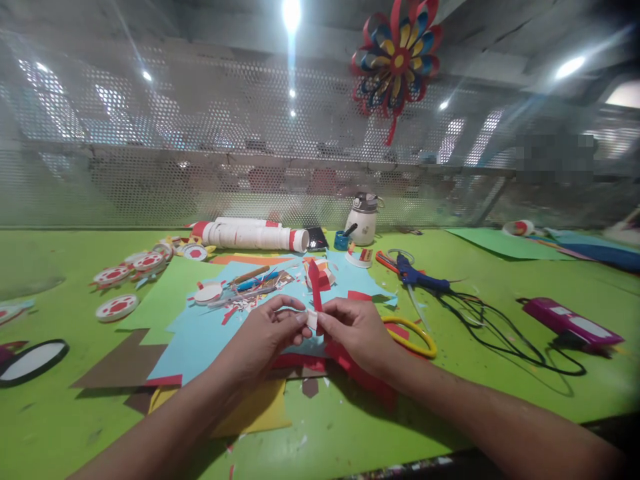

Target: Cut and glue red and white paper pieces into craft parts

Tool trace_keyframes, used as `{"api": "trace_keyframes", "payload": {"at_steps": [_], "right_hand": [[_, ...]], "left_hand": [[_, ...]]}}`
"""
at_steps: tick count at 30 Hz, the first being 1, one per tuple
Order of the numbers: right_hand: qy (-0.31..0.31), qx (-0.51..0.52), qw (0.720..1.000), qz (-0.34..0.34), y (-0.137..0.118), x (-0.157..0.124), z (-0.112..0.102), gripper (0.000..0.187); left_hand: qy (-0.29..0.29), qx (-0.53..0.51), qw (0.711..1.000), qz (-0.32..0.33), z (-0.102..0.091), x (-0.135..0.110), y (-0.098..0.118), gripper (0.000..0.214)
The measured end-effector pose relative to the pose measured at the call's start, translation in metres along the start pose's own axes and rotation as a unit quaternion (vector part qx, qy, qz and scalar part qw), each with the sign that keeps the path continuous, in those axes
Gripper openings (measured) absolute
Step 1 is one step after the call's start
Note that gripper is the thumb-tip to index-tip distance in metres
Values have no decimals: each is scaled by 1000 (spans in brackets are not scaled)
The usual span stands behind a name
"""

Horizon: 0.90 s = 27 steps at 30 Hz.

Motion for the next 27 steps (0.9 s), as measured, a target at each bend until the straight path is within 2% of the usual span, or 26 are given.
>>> {"api": "trace_keyframes", "payload": {"at_steps": [6,10,14,19,22,24,27], "right_hand": [[4,-29,1000,-1,5,0,1,18],[6,-48,999,-4,7,-1,2,18],[11,-64,998,-15,7,-1,3,18],[14,-88,996,-23,5,-3,5,14],[0,-89,996,-25,3,-4,7,17],[-9,-69,997,-14,2,-3,8,21],[5,-8,1000,27,3,-2,5,23]], "left_hand": [[34,41,996,-68,2,-6,-4,30],[29,31,994,-100,4,-9,-6,28],[7,-2,995,-96,10,-10,-4,29],[62,80,992,-77,7,-8,-4,37],[43,50,994,-86,7,-6,-6,35],[29,28,995,-86,7,-6,-6,34],[47,41,994,-90,3,-7,-4,32]]}}
Point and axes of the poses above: each hand's wrist, its own x-axis towards the middle knuckle, its own z-axis out of the palm, y = z × x, the point moved 6 cm from there along x, towards the middle knuckle, and after that the axes turned 11 degrees about -z, right-handed, at the moved point
